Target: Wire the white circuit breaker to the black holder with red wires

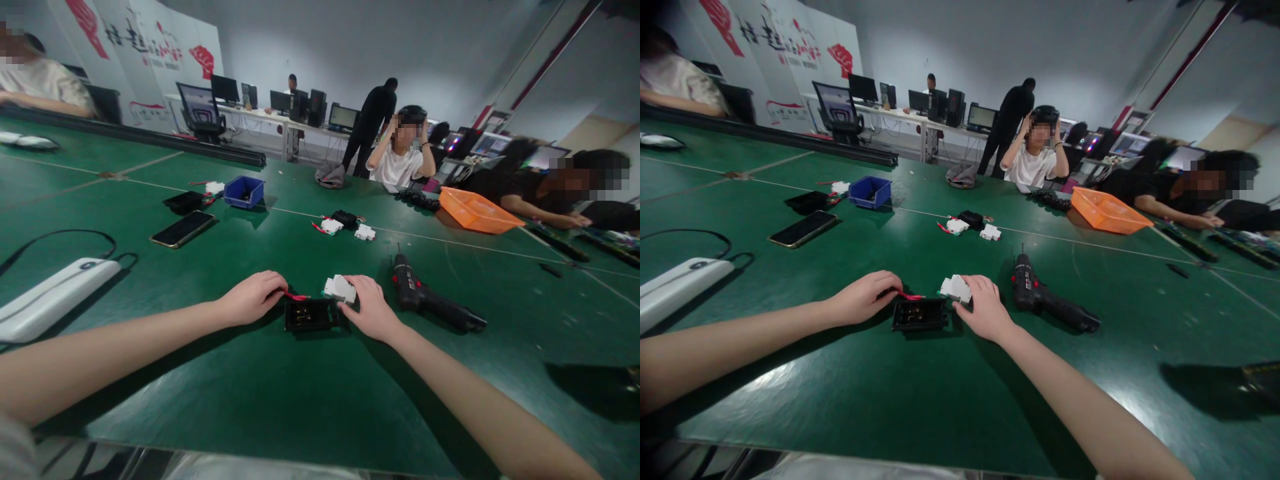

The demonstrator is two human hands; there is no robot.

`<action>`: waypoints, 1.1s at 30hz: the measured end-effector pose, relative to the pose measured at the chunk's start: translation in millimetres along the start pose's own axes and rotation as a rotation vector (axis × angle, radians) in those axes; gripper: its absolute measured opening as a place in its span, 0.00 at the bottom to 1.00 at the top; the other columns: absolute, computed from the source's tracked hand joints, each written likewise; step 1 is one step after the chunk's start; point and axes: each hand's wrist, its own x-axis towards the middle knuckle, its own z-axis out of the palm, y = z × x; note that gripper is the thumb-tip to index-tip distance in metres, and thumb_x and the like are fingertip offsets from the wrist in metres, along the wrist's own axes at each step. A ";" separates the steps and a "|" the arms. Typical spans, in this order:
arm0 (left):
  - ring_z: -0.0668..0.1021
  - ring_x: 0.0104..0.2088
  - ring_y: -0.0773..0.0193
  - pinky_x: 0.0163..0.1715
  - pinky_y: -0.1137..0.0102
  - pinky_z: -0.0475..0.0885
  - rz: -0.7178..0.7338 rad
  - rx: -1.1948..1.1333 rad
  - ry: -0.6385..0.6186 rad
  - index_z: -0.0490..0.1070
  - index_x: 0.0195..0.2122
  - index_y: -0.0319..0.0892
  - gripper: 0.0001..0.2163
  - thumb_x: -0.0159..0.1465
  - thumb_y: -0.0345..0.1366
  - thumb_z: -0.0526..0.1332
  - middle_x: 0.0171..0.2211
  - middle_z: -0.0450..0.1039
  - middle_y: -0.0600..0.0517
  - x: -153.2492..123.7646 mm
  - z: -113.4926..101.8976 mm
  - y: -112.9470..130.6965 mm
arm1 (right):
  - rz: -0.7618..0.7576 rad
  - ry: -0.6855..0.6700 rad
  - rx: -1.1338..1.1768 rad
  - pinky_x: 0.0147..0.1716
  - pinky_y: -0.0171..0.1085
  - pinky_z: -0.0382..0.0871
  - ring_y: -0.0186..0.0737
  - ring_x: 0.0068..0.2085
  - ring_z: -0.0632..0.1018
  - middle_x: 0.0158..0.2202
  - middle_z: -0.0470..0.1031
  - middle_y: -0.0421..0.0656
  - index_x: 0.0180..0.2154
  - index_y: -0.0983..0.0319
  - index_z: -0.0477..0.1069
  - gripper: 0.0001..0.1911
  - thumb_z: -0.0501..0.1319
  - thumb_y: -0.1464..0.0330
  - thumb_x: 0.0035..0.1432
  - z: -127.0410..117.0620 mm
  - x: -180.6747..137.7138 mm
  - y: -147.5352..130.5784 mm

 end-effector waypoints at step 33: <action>0.79 0.50 0.58 0.52 0.64 0.74 0.475 -0.049 -0.009 0.73 0.52 0.45 0.12 0.69 0.31 0.59 0.45 0.80 0.45 -6.3 -12.7 11.2 | 0.181 -0.038 -0.234 0.39 0.48 0.71 0.55 0.42 0.77 0.48 0.70 0.54 0.60 0.63 0.62 0.32 0.59 0.50 0.63 -3.1 -3.5 -13.5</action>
